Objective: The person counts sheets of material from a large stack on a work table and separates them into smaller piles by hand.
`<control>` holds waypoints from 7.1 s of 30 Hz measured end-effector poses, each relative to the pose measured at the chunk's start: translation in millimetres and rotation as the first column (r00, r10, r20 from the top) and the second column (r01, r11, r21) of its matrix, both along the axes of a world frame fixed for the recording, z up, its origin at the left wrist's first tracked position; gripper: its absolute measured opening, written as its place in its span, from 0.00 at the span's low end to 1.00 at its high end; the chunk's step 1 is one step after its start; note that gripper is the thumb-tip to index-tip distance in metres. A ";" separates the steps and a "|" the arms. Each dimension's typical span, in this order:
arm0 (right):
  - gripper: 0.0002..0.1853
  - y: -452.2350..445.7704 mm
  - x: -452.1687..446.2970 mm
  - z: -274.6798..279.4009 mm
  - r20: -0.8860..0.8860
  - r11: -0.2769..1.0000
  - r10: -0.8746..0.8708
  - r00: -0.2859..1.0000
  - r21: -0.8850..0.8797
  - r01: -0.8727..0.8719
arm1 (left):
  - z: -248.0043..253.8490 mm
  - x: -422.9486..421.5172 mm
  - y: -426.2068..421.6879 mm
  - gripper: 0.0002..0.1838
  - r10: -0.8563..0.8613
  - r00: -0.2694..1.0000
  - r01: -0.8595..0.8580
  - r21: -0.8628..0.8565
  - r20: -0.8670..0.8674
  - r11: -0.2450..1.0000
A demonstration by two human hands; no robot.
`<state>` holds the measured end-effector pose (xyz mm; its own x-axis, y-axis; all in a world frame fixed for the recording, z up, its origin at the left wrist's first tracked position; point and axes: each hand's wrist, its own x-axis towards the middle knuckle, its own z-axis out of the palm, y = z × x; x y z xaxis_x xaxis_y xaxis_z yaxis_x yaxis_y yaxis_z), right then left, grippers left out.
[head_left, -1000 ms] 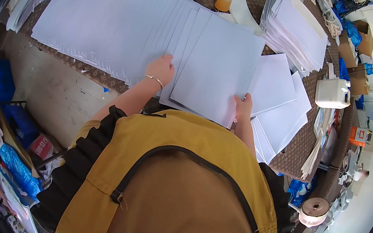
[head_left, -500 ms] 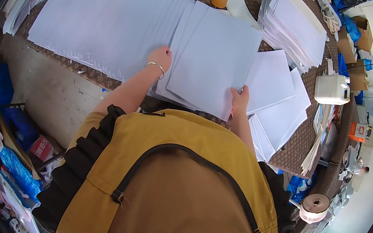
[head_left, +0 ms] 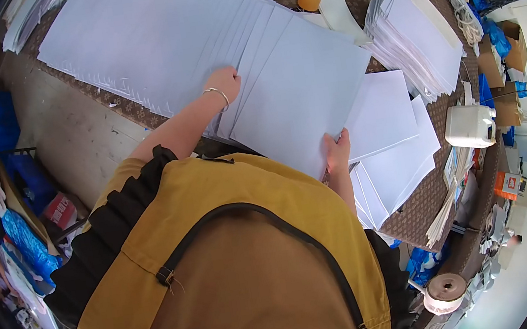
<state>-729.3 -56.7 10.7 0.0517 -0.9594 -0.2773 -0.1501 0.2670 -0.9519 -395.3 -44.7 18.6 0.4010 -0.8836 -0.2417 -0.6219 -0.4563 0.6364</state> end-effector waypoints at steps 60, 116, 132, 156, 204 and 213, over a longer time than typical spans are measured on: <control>0.24 -43.2 -110.6 8.5 -0.381 0.708 -0.639 0.668 0.047 0.704 | 33.7 -41.2 42.3 0.26 -0.519 0.737 0.521 0.125 0.433 0.844; 0.17 -327.9 26.1 -52.6 -0.512 0.988 -0.005 0.859 -0.136 -0.076 | 36.7 -86.1 4.8 0.31 -0.473 0.778 0.505 0.036 0.414 0.862; 0.21 -279.2 48.7 -21.1 -0.503 0.942 -0.149 0.851 -0.333 -0.032 | 32.9 -87.7 -1.5 0.31 -0.440 0.800 0.469 0.034 0.408 0.883; 0.14 -48.7 -3.5 -16.6 -0.479 0.959 -0.150 0.865 -0.283 0.010 | 4.9 -81.9 15.6 0.30 -0.208 0.921 0.299 -0.252 0.331 0.920; 0.25 -2.0 -292.9 14.9 -0.837 0.792 -0.479 0.263 -0.284 0.540 | 23.3 -268.0 -40.9 0.16 -0.583 0.790 0.550 -0.201 -0.190 0.811; 0.24 21.5 -317.0 -10.4 -0.630 0.861 -0.334 0.701 0.099 0.499 | 4.7 -342.4 -74.6 0.23 -0.597 0.802 0.597 0.091 -0.026 0.797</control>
<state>-1046.3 -35.1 0.3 -0.5836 -0.7368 -0.3414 -0.4568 0.6455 -0.6121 -737.7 -119.3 23.2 -0.1980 -0.9225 -0.3313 -0.7920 -0.0486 0.6086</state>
